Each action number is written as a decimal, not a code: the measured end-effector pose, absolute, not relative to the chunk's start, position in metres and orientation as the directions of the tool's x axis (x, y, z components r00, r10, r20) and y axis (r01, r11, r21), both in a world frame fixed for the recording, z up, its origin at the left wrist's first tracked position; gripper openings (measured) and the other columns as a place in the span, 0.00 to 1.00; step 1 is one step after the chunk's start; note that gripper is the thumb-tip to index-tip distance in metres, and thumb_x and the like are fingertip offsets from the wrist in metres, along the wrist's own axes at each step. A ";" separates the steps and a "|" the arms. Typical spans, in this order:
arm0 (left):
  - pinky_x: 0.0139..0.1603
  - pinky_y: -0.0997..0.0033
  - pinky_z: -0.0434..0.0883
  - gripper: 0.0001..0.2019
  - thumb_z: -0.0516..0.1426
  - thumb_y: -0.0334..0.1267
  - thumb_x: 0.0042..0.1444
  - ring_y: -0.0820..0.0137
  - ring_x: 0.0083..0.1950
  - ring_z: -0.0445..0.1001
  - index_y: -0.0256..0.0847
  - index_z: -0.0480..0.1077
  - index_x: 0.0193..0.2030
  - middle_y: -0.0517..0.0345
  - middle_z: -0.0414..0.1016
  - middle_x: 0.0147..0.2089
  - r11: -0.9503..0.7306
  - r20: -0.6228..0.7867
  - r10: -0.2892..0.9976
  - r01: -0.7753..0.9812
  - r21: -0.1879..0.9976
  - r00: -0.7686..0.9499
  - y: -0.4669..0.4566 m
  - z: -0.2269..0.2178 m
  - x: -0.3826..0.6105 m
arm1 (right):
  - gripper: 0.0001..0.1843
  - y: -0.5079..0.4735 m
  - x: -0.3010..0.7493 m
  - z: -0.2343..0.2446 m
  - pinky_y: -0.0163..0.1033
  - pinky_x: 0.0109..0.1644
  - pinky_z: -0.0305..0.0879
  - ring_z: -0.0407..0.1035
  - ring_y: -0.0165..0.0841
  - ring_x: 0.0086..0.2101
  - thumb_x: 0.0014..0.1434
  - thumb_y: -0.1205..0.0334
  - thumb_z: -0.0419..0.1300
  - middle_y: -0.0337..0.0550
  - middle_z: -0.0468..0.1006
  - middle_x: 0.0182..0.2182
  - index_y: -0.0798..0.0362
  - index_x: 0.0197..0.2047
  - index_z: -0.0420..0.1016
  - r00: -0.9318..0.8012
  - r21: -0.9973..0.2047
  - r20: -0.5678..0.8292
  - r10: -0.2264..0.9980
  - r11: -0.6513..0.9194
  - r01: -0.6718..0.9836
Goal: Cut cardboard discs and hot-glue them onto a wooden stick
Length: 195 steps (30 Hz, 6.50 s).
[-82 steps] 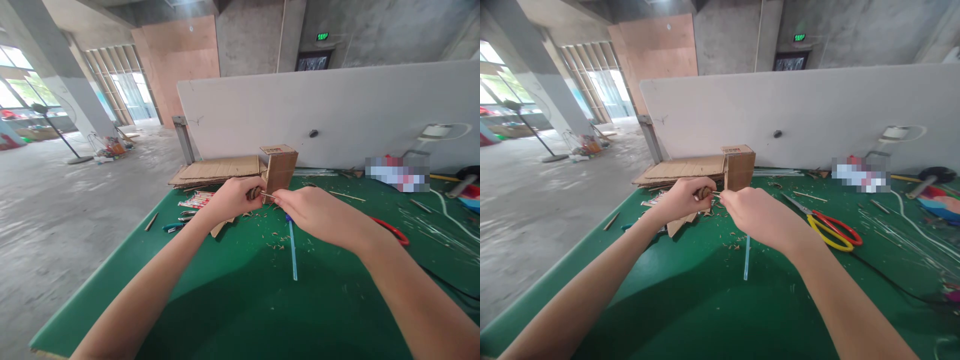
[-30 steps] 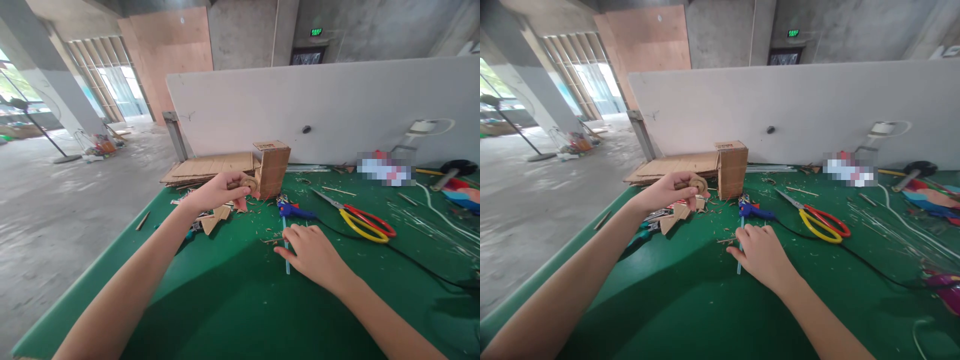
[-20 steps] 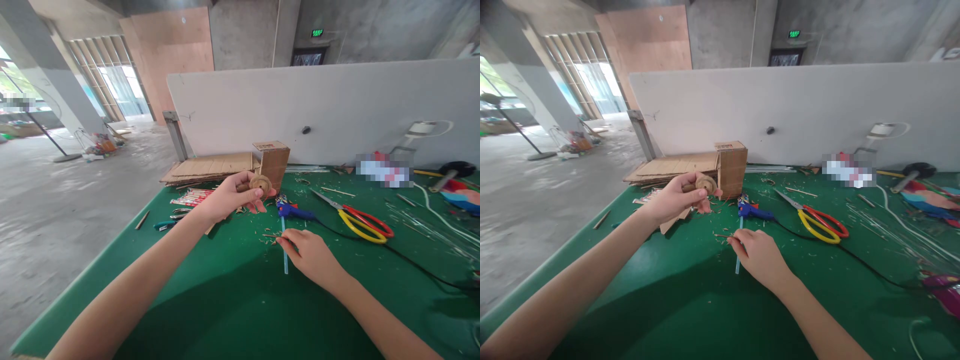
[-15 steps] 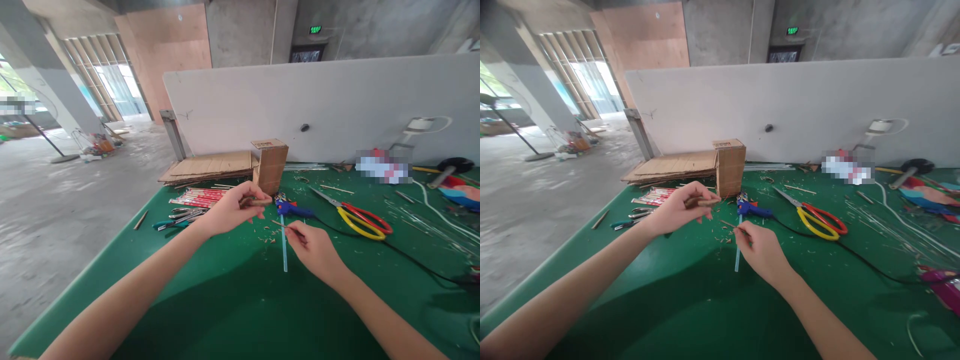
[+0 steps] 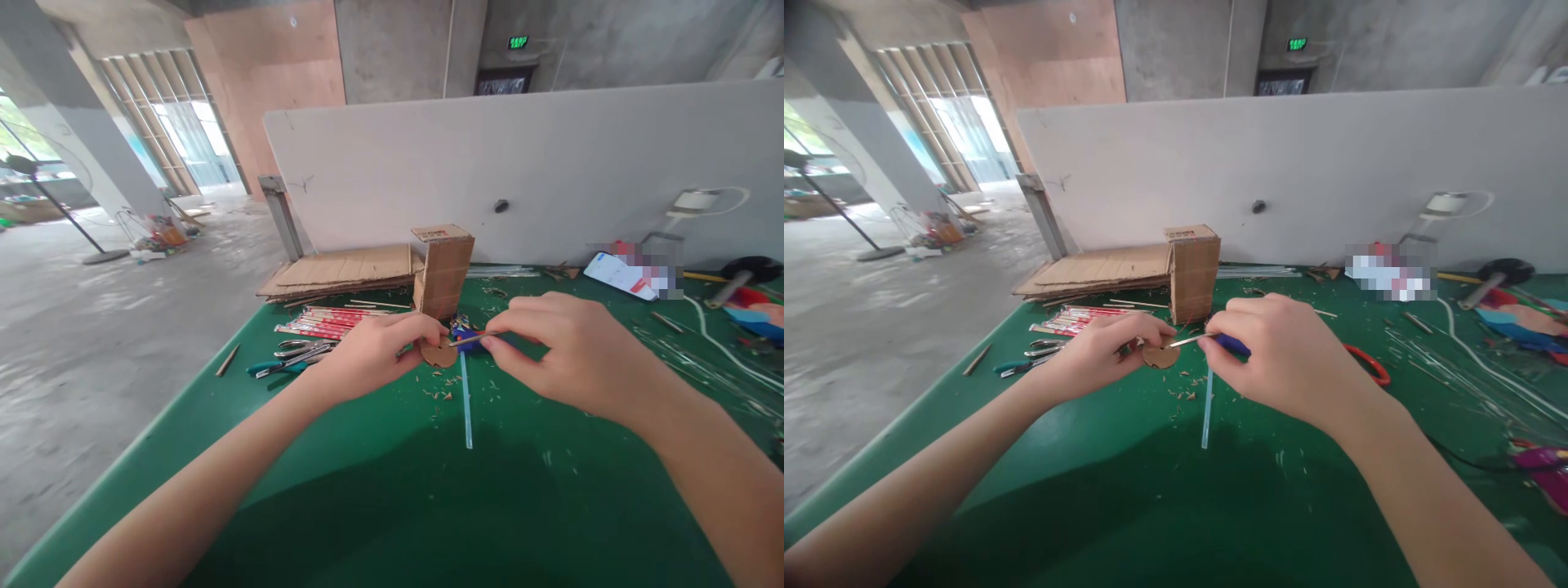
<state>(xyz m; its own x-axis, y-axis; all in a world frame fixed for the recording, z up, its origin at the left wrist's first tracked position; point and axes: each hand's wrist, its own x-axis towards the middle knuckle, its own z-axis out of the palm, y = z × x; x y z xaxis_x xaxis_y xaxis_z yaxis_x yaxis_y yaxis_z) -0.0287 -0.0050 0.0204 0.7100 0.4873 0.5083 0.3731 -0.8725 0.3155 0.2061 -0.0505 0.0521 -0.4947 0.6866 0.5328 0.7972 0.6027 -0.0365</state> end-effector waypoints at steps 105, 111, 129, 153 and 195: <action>0.14 0.83 0.51 0.17 0.59 0.51 0.52 0.81 0.18 0.62 0.40 0.65 0.40 0.67 0.62 0.23 0.069 0.067 0.897 -0.288 0.955 0.438 -0.020 -0.041 0.014 | 0.15 -0.053 0.169 -0.031 0.32 0.19 0.40 0.44 0.23 0.16 0.61 0.52 0.51 0.29 0.50 0.15 0.51 0.26 0.62 -0.198 -0.962 0.061 0.978 0.111 0.250; 0.14 0.82 0.50 0.16 0.58 0.50 0.53 0.82 0.17 0.58 0.39 0.66 0.40 0.67 0.62 0.23 0.007 0.130 0.849 -0.257 0.966 0.513 -0.016 -0.042 0.009 | 0.14 -0.051 0.176 -0.030 0.26 0.14 0.32 0.33 0.19 0.15 0.53 0.53 0.61 0.24 0.44 0.15 0.54 0.28 0.65 -0.419 -0.885 -0.257 0.871 -0.386 -0.260; 0.14 0.81 0.50 0.18 0.60 0.49 0.51 0.82 0.17 0.60 0.38 0.69 0.41 0.67 0.63 0.22 0.001 0.114 0.898 -0.262 0.965 0.424 -0.014 -0.032 0.008 | 0.15 -0.052 0.175 -0.043 0.38 0.25 0.44 0.56 0.30 0.19 0.64 0.61 0.42 0.38 0.62 0.18 0.50 0.26 0.57 -0.264 -0.355 0.475 0.839 0.458 0.815; 0.20 0.78 0.55 0.15 0.57 0.47 0.55 0.81 0.20 0.58 0.38 0.71 0.42 0.62 0.65 0.26 -0.197 0.221 0.728 -0.110 0.974 0.649 -0.009 -0.019 -0.007 | 0.20 -0.059 0.165 -0.035 0.26 0.15 0.34 0.34 0.19 0.15 0.56 0.49 0.59 0.24 0.42 0.14 0.53 0.22 0.60 -0.543 -0.804 -0.184 0.820 -0.443 -0.397; 0.30 0.74 0.68 0.09 0.55 0.42 0.55 0.73 0.29 0.74 0.38 0.63 0.33 0.61 0.69 0.29 -0.318 0.206 0.881 0.211 0.924 0.427 0.024 -0.065 -0.007 | 0.21 0.016 0.245 -0.079 0.52 0.55 0.57 0.64 0.46 0.50 0.59 0.66 0.49 0.58 0.72 0.50 0.62 0.54 0.67 -0.229 0.043 0.421 0.878 0.232 0.972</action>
<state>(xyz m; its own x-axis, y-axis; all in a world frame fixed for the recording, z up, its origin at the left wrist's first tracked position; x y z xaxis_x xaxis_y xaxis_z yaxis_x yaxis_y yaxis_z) -0.0070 0.0241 -0.0649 0.4267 0.8807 0.2056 0.2113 -0.3181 0.9242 0.2454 0.0161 -0.0793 -0.2285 0.8779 0.4209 0.9717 0.2322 0.0434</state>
